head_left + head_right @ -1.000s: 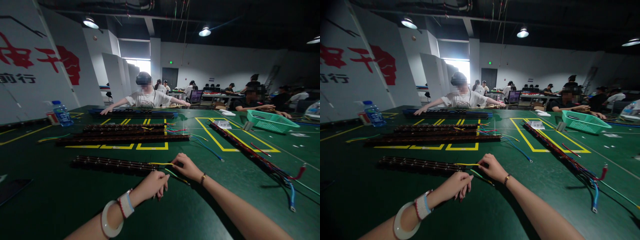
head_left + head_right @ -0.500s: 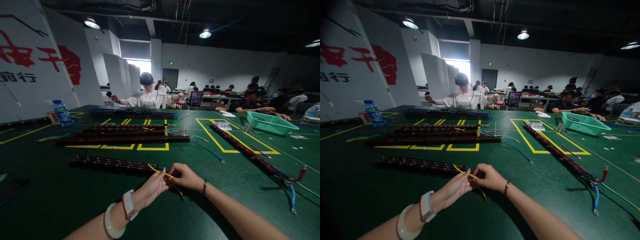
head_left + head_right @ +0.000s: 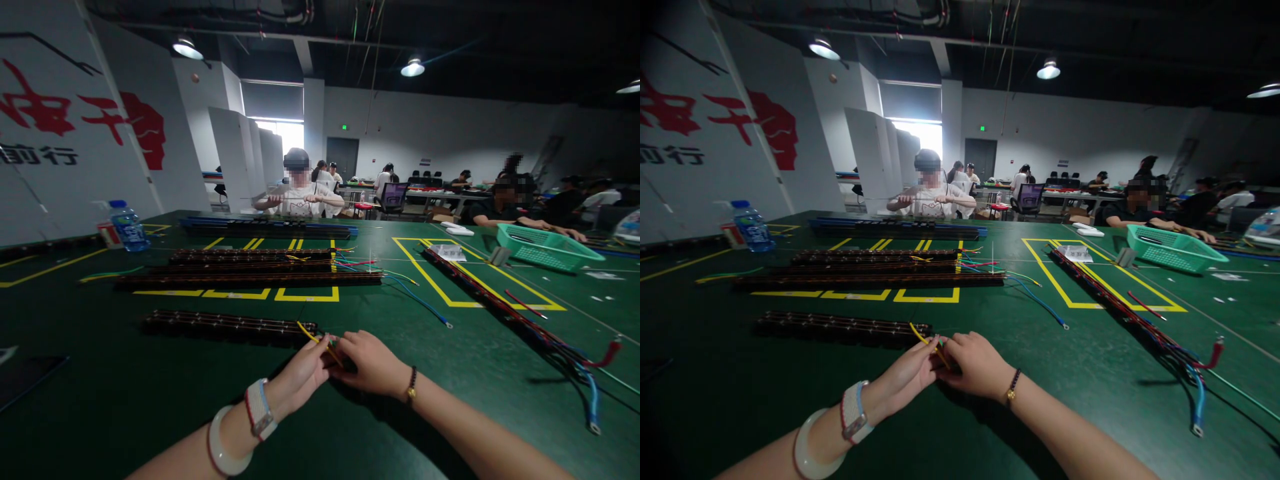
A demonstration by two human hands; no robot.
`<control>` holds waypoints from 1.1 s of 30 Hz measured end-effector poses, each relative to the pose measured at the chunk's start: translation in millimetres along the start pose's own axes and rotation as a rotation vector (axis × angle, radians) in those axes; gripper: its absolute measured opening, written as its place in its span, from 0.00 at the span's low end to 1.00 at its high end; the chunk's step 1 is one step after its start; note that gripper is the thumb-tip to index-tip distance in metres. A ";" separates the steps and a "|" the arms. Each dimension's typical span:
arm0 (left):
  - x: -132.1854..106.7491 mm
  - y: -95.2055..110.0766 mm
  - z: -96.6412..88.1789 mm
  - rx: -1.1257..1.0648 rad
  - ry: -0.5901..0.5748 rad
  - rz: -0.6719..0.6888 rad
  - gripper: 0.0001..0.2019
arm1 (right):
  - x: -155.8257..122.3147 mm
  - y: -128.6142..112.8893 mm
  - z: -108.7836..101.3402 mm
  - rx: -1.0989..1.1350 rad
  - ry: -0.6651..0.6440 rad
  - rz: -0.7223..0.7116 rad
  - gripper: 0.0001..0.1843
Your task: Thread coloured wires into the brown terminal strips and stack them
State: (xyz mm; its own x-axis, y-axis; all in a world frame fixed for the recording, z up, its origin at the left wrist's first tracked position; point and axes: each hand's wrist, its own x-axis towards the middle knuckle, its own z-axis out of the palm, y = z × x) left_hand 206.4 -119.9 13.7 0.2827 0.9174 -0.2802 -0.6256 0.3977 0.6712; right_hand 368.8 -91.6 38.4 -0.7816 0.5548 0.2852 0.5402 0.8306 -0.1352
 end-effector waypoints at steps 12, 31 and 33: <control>2.0 8.2 -1.0 0.062 -0.102 -0.020 0.11 | 5.9 11.7 -6.3 0.588 0.027 0.383 0.09; 0.1 8.0 -1.0 0.111 -0.115 -0.032 0.06 | 11.4 28.1 -12.0 0.549 0.080 0.497 0.10; 0.0 6.4 -0.9 0.165 -0.074 -0.017 0.05 | 14.3 39.3 -3.8 0.440 0.204 0.488 0.09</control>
State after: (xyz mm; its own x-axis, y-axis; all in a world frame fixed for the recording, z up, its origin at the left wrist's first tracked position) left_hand 201.8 -117.4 17.4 0.3486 0.9046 -0.2454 -0.4941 0.3999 0.7720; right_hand 380.0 -51.2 40.8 -0.3839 0.8858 0.2607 0.6045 0.4545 -0.6542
